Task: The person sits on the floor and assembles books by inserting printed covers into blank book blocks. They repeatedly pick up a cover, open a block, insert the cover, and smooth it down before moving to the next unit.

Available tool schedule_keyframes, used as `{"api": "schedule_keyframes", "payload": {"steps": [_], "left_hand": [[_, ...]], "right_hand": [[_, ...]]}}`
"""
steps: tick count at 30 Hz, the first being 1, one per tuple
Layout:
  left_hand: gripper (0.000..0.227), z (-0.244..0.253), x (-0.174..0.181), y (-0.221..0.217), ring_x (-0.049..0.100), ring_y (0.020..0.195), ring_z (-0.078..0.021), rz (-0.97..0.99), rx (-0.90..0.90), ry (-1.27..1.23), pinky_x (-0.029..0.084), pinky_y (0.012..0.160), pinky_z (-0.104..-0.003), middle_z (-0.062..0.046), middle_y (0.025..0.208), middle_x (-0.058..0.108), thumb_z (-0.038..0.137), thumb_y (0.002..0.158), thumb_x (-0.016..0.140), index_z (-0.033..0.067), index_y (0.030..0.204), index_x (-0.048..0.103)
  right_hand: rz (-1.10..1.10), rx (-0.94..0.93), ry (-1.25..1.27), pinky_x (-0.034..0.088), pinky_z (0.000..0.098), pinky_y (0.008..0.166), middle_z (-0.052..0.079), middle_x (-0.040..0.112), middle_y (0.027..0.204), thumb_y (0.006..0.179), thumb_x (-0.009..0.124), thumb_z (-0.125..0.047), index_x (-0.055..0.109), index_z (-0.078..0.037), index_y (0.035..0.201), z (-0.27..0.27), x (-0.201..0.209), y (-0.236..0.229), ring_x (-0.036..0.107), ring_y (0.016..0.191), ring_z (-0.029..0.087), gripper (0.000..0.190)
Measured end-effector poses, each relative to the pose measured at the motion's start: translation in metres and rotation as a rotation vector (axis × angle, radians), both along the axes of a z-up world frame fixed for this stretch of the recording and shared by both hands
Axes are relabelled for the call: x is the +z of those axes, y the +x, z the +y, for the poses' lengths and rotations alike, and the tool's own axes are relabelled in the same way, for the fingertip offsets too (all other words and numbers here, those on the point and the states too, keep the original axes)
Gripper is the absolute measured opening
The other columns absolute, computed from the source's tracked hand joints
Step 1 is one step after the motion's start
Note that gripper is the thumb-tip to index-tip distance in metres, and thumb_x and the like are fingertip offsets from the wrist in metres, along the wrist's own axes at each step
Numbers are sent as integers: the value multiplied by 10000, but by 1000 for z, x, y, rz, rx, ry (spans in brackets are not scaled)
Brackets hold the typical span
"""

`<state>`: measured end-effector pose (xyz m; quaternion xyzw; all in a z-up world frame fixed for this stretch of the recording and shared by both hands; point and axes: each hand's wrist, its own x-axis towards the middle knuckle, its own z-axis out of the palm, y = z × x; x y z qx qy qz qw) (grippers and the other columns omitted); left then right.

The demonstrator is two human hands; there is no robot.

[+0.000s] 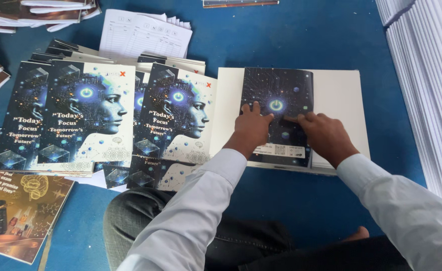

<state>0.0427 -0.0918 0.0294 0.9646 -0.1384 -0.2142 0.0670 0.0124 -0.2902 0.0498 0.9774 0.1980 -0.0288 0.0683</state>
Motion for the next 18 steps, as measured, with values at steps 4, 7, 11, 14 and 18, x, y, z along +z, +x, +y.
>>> {"api": "schedule_keyframes", "payload": {"steps": [4, 7, 11, 14, 18], "left_hand": [[654, 1, -3, -1, 232, 1483, -473, -20, -8, -18, 474, 1076, -476, -179, 1656, 182, 304, 911, 721, 359, 1503, 448], [647, 1, -7, 0, 238, 1479, -485, -25, -20, -13, 481, 1069, -477, -193, 1653, 188, 282, 915, 715, 355, 1504, 456], [635, 0, -12, 0, 251, 1472, -492, -50, -14, -21, 497, 1049, -475, -205, 1650, 197, 222, 919, 693, 352, 1498, 467], [635, 1, -14, 0, 256, 1469, -492, -67, -12, -21, 502, 1043, -473, -206, 1651, 205, 193, 915, 686, 344, 1494, 475], [649, -1, -12, -1, 252, 1465, -492, -61, -13, -18, 502, 1034, -473, -211, 1647, 197, 183, 901, 691, 336, 1494, 473]], "right_hand": [[-22, -51, 36, 606, 384, 800, 82, 729, 1135, 912, 659, -73, 667, -106, 1258, -4, -5, 30, 722, 959, 240, 347], [-86, -52, 53, 601, 393, 802, 87, 737, 1110, 913, 653, -58, 685, -99, 1229, -11, -10, 56, 724, 953, 254, 320], [-210, -17, 131, 586, 418, 809, 102, 739, 1094, 907, 637, -28, 717, -97, 1195, -18, -20, 86, 720, 941, 281, 306], [-215, -66, 103, 581, 425, 813, 101, 734, 1062, 922, 631, -31, 740, -97, 1134, -20, -28, 109, 719, 944, 288, 248], [-252, -103, 203, 577, 434, 770, 119, 722, 1008, 923, 621, -17, 757, -125, 1205, -21, -37, 132, 717, 853, 311, 331]]}}
